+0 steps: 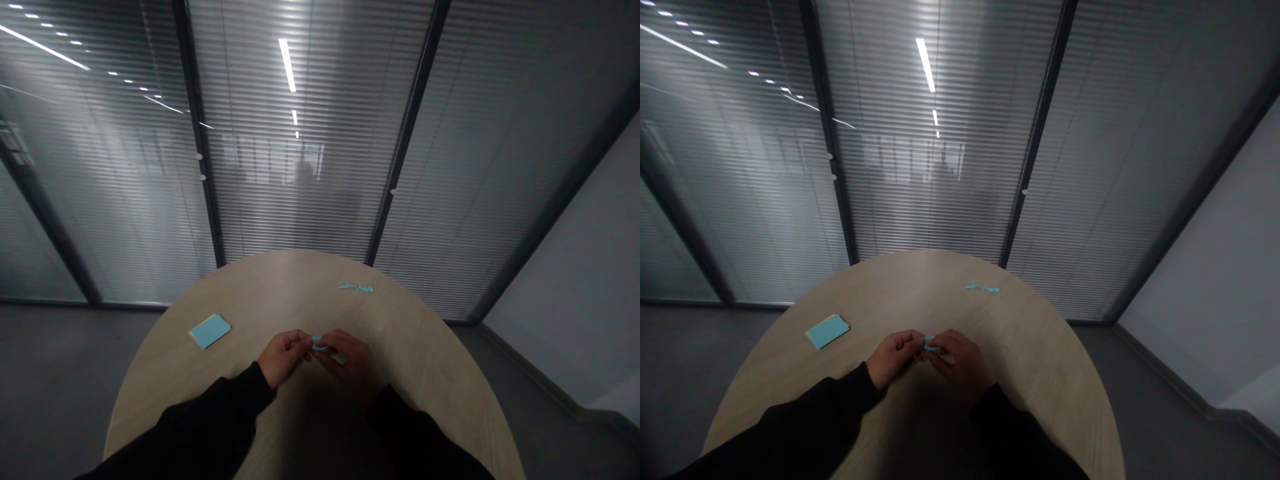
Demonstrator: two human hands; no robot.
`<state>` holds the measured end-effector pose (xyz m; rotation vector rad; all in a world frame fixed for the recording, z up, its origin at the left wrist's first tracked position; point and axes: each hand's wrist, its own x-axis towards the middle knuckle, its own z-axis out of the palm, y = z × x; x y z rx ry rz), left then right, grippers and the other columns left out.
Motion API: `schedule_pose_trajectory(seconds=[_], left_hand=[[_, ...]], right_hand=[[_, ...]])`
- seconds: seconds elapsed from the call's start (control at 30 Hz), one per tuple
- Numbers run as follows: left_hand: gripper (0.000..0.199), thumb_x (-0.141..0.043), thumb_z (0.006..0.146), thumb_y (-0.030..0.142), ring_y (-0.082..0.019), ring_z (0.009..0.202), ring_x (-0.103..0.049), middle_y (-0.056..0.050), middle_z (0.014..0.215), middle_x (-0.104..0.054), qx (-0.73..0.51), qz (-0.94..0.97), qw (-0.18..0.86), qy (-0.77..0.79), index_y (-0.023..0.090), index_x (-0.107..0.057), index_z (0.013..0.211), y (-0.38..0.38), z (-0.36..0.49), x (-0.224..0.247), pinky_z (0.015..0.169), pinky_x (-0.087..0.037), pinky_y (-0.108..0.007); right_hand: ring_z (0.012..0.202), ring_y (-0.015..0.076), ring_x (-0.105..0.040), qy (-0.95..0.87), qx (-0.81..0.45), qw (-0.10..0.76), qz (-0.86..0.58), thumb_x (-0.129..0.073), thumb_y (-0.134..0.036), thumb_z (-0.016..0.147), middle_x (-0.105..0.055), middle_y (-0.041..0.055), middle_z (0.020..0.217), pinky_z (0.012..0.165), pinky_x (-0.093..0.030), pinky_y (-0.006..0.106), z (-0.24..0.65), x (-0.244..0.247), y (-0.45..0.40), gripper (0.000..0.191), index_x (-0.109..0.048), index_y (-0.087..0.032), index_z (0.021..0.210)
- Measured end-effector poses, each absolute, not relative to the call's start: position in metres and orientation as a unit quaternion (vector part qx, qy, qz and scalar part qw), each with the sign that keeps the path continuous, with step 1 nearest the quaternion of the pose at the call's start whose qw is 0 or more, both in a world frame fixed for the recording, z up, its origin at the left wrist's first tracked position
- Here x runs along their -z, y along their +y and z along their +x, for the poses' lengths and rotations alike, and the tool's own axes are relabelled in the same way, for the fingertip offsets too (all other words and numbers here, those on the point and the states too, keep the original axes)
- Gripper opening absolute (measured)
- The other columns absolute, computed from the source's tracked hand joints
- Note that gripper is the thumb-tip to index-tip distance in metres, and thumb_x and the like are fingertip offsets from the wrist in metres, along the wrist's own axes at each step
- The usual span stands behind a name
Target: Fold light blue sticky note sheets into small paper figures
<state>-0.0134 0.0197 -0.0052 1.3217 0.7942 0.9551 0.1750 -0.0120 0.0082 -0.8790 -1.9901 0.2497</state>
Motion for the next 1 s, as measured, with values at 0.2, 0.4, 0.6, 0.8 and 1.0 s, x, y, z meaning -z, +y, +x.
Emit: schedule_pose_trajectory(seconds=[0.2, 0.4, 0.6, 0.8, 1.0], left_hand=[[0.049, -0.074, 0.07, 0.061, -0.012, 0.057, -0.052, -0.001, 0.064, -0.064, -0.412, 0.57, 0.624, 0.342, 0.014, -0.068, 0.078, 0.0181, -0.013, 0.0026, 0.057, -0.036, -0.024], [0.049, -0.077, 0.066, 0.06, -0.011, 0.059, -0.053, -0.001, 0.064, -0.064, -0.408, 0.574, 0.622, 0.342, 0.013, -0.069, 0.08, 0.0167, -0.012, -0.0004, 0.058, -0.036, -0.024], [0.047, -0.078, 0.066, 0.058, -0.01, 0.055, -0.05, -0.001, 0.063, -0.063, -0.402, 0.567, 0.628, 0.349, 0.014, -0.068, 0.076, 0.0155, -0.0127, -0.0015, 0.052, -0.032, -0.022], [0.046, -0.077, 0.068, 0.058, -0.01, 0.056, -0.051, -0.002, 0.063, -0.064, -0.415, 0.558, 0.634, 0.338, 0.013, -0.068, 0.075, 0.0131, -0.012, -0.0049, 0.056, -0.037, -0.022], [0.045, -0.077, 0.069, 0.056, -0.012, 0.06, -0.055, -0.002, 0.066, -0.064, -0.43, 0.533, 0.653, 0.323, 0.014, -0.067, 0.08, 0.0099, -0.0081, -0.0009, 0.06, -0.041, -0.024]], right_hand=[[0.076, 0.0176, -0.067, -0.808, -0.081, 0.454, -0.367, -0.063, -0.033, 0.092, -0.072, 0.0045, 0.087, 0.068, -0.055, 0.029, 0.1765, -0.0048, -0.011, 0.012, -0.069, -0.024, 0.096], [0.072, 0.0168, -0.064, -0.811, -0.059, 0.453, -0.365, -0.062, -0.03, 0.092, -0.071, 0.0031, 0.083, 0.066, -0.052, 0.028, 0.176, -0.0026, -0.01, 0.01, -0.069, -0.024, 0.089], [0.071, 0.0161, -0.064, -0.807, -0.055, 0.443, -0.387, -0.058, -0.032, 0.094, -0.071, 0.0025, 0.081, 0.065, -0.05, 0.027, 0.1741, -0.0047, -0.0134, 0.015, -0.068, -0.022, 0.088], [0.08, 0.0182, -0.067, -0.811, -0.027, 0.44, -0.384, -0.053, -0.031, 0.098, -0.072, 0.0042, 0.088, 0.073, -0.053, 0.03, 0.1741, -0.0064, -0.014, 0.016, -0.066, -0.023, 0.095], [0.089, 0.0201, -0.065, -0.799, -0.044, 0.458, -0.386, -0.046, -0.028, 0.101, -0.068, 0.0079, 0.098, 0.078, -0.053, 0.032, 0.1711, -0.0062, -0.0128, 0.017, -0.061, -0.023, 0.098]])
